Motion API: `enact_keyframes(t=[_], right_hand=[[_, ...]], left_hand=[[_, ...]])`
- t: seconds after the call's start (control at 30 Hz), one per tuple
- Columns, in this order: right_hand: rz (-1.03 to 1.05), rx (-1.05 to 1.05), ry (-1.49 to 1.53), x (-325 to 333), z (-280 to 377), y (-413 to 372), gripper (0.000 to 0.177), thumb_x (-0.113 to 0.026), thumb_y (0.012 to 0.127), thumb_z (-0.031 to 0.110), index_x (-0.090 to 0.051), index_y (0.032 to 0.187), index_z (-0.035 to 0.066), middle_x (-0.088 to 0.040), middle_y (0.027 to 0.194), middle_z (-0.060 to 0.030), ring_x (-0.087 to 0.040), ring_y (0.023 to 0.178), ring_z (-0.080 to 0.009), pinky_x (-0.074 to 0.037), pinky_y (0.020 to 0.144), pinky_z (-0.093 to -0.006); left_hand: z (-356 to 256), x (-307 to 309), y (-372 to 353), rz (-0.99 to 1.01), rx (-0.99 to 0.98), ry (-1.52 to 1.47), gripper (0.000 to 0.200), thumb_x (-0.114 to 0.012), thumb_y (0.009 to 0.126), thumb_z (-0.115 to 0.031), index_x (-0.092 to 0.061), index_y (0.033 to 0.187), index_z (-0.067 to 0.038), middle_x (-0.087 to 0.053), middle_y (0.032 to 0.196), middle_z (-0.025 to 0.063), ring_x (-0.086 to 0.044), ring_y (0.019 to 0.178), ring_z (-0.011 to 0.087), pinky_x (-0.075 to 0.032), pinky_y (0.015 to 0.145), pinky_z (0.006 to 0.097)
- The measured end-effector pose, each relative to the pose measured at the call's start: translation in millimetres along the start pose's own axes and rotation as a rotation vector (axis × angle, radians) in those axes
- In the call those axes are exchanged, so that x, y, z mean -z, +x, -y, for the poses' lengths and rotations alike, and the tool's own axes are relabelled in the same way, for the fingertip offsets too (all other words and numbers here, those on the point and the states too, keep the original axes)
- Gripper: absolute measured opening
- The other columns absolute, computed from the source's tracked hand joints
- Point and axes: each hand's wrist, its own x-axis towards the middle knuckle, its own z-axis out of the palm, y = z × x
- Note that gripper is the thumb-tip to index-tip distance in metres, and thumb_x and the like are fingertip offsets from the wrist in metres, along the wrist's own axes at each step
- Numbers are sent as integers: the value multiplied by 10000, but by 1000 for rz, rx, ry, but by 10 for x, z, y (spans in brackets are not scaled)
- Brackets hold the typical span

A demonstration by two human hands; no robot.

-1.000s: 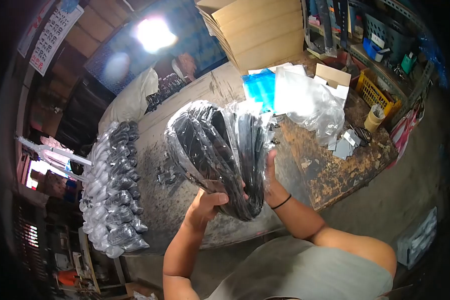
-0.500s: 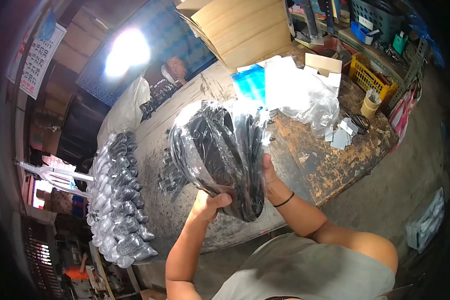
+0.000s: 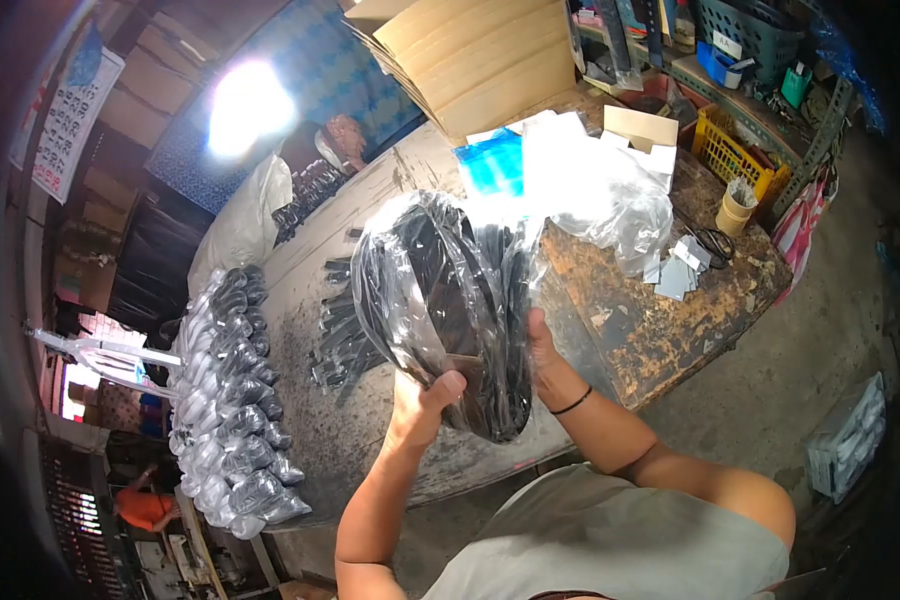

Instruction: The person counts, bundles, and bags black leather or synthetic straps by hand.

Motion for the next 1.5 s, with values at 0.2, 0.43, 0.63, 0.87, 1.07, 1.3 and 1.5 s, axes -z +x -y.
enact_keyframes(t=[0.2,0.43,0.63,0.87,1.07,1.3,1.5], right_hand=[[-6,34,-27,-100,38,-8,965,-684,659,656,-389,1331,29,-536,1232,-114,-561,1080,-206,-489,927,-357],[5,23,-70,-143,57,9,980,-689,660,648,-367,1343,23,-535,1216,-104,-554,1085,-195,-485,932,-345],[25,4,-71,-184,71,32,988,-758,661,550,-319,1357,3,-506,1243,-113,-553,1082,-191,-503,901,-331],[28,-98,-290,-258,66,51,912,-770,709,422,-303,1355,-21,-511,1237,-149,-568,1064,-215,-506,888,-344],[100,-155,-631,-353,-16,229,930,-715,739,433,-244,1391,-34,-427,1312,-176,-445,1168,-232,-378,975,-349],[252,-128,-1488,-800,-228,517,918,-683,739,429,-249,1410,-22,-429,1256,-168,-385,1193,-280,-254,1049,-366],[242,60,-1631,-1068,-577,662,908,-720,777,305,-188,1440,-12,-453,1293,-166,-435,1196,-235,-296,1030,-334]], left_hand=[[-170,-170,-37,-107,-66,107,465,-736,727,-238,-536,1058,19,-609,891,67,-584,807,154,-476,725,271],[-162,-28,-61,-108,-76,101,686,-764,713,-276,-425,1224,33,-600,1012,91,-606,873,184,-503,778,315],[-66,130,56,-2,-77,-320,920,-801,633,-506,-403,1272,24,-589,1115,110,-586,1038,251,-499,863,371],[466,527,-44,149,-71,-504,886,-779,631,-545,-465,1280,-29,-578,1200,88,-570,1086,235,-471,922,390],[735,676,-143,201,-328,-529,846,-697,665,-609,-482,1275,-64,-566,1220,75,-588,1050,236,-514,870,385],[1227,795,-80,107,-589,-886,952,-647,653,-677,-407,1348,-74,-502,1298,98,-478,1174,246,-413,1000,421],[1290,1022,-144,12,-594,-1035,1040,-601,613,-767,-384,1369,-86,-462,1347,91,-459,1212,265,-380,1026,428]])
